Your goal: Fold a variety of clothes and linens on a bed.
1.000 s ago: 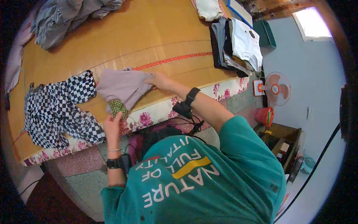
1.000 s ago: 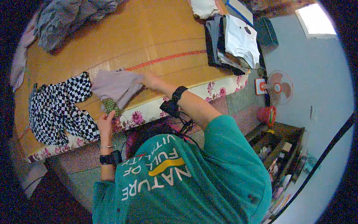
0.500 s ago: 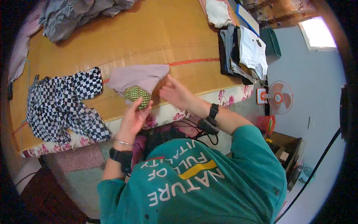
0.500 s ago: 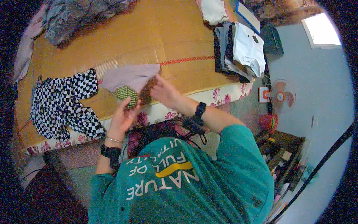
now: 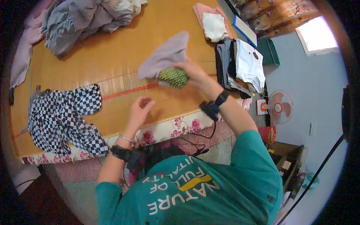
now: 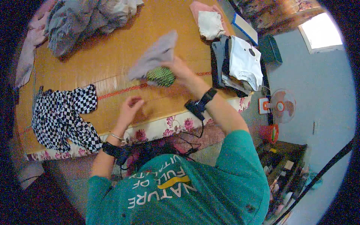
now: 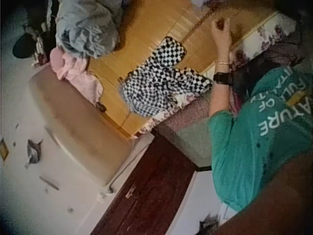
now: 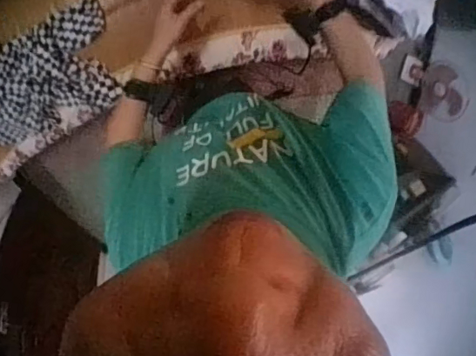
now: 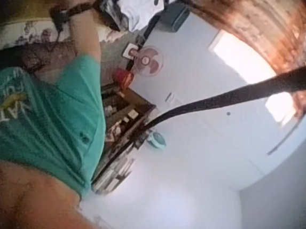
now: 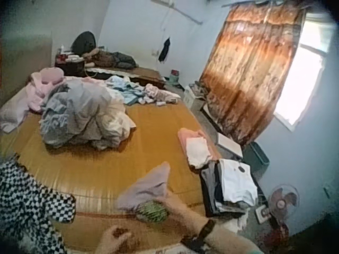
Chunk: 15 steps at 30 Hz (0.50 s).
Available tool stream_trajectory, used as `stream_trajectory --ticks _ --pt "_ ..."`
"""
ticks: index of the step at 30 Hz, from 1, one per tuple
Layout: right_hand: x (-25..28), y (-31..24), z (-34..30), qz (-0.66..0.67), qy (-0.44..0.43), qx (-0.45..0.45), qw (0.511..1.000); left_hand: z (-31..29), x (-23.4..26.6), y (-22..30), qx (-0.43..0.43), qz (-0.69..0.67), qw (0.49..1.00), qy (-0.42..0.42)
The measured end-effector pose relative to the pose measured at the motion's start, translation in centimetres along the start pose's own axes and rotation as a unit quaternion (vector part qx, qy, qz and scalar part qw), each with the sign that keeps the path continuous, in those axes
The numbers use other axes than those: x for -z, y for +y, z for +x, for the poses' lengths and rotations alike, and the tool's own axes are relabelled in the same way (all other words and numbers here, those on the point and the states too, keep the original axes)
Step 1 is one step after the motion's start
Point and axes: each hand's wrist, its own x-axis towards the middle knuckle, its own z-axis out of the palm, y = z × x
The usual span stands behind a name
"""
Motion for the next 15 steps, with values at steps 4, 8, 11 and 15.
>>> stream_trajectory --ticks 4,8,11,15 --pt "6.4 -7.8 1.4 -0.054 0.082 0.001 0.995 4.2 1.8 0.2 -0.069 0.181 0.978 0.084" --pt "11.6 -11.6 2.8 -0.079 0.138 -0.011 0.987 7.3 2.3 -0.7 -0.210 0.467 0.839 0.185" --pt "15.0 -12.4 3.7 -0.105 0.171 0.056 0.978 9.1 1.6 -0.8 -0.171 0.565 0.775 0.226" --pt "17.8 -13.3 5.3 -0.074 0.151 0.070 0.983 9.2 1.6 -0.5 -0.161 0.596 0.753 0.228"
